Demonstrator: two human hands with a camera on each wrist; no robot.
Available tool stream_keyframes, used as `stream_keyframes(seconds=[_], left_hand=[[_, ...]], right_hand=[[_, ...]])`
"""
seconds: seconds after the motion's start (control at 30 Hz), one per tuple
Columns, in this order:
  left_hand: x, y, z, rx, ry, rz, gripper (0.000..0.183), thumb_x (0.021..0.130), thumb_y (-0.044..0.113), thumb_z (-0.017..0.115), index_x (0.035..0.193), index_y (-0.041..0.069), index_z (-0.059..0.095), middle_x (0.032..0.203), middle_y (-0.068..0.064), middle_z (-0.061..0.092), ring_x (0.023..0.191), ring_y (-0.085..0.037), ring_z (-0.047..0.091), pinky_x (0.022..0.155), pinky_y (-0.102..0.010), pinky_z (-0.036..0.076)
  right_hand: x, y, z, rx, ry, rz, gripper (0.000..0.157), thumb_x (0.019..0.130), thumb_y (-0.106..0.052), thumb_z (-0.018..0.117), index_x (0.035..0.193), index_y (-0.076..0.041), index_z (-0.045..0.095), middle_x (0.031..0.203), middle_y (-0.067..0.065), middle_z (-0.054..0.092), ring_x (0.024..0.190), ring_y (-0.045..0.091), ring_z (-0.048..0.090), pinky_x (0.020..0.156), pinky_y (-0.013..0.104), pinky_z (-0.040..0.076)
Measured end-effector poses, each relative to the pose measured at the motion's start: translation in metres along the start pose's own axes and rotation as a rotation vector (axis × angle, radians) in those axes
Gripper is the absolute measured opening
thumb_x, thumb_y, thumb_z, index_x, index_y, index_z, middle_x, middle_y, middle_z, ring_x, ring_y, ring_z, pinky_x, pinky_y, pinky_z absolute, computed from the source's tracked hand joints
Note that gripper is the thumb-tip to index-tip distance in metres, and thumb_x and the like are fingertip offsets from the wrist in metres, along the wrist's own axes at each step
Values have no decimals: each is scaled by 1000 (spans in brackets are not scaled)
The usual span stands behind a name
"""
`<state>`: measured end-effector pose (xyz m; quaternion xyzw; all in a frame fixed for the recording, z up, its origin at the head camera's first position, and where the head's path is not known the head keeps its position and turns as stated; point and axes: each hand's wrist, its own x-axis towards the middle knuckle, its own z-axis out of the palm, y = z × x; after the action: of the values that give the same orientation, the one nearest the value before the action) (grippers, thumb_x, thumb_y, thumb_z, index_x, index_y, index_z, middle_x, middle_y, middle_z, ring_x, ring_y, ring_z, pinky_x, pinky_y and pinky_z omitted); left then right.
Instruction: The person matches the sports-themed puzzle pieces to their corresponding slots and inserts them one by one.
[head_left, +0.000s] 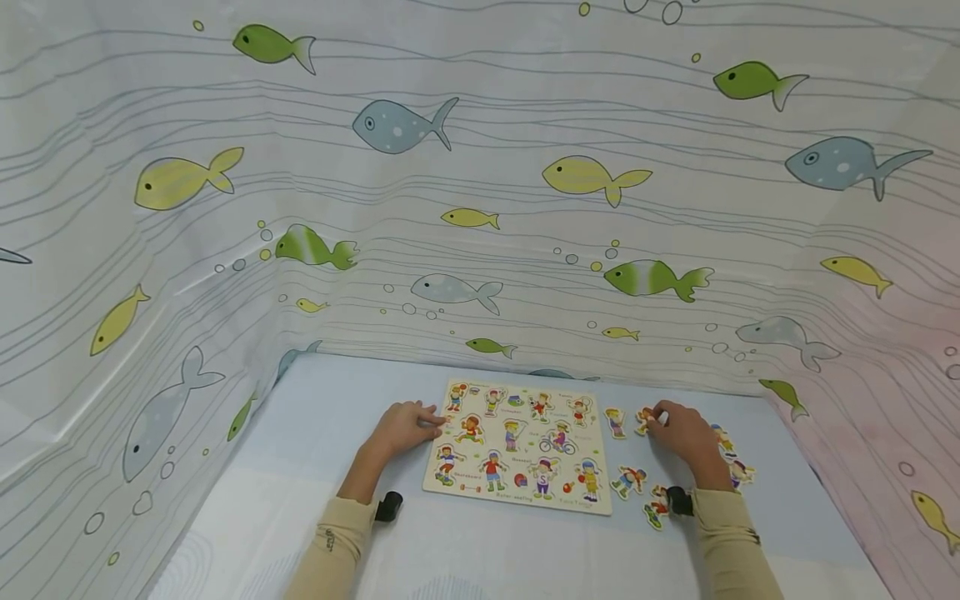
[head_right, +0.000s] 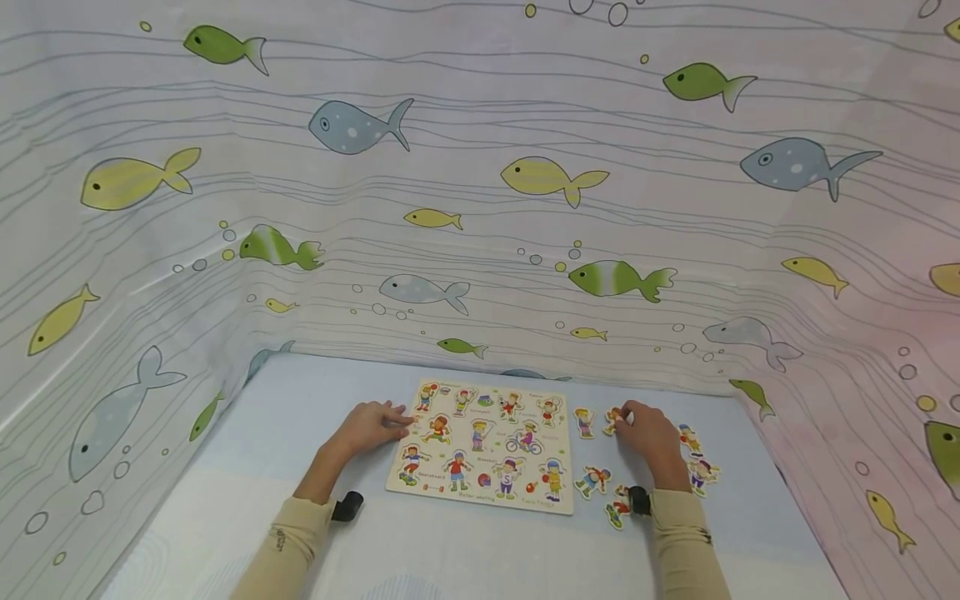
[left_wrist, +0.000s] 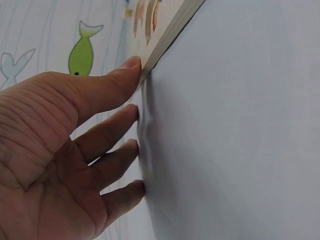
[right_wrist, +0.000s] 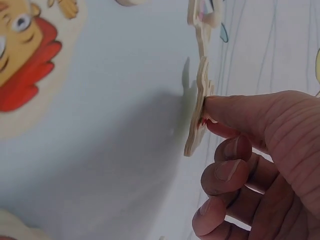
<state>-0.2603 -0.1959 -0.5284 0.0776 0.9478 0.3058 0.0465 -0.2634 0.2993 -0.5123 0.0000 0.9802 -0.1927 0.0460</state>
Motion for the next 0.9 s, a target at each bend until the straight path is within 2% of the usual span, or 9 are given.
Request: stream_keyframes(seconds=[0.37, 0.9], left_hand=[[-1, 1, -1, 3, -3, -22, 24, 84, 23, 78, 107, 17, 77, 131, -6, 62, 136, -34, 43, 116, -52, 25], [-2, 2, -2, -2, -5, 6, 22, 84, 21, 79, 106, 16, 78, 128, -8, 64, 135, -37, 44, 114, -54, 28]], right_hand=[[-4, -6, 0, -1, 39, -46, 24, 95, -24, 64, 109, -4, 64, 84, 10, 62, 65, 21, 53, 51, 33, 42], [-13, -31, -3, 28, 82, -83, 26, 97, -28, 64, 113, -8, 63, 74, 2, 57, 55, 18, 48, 45, 31, 38]])
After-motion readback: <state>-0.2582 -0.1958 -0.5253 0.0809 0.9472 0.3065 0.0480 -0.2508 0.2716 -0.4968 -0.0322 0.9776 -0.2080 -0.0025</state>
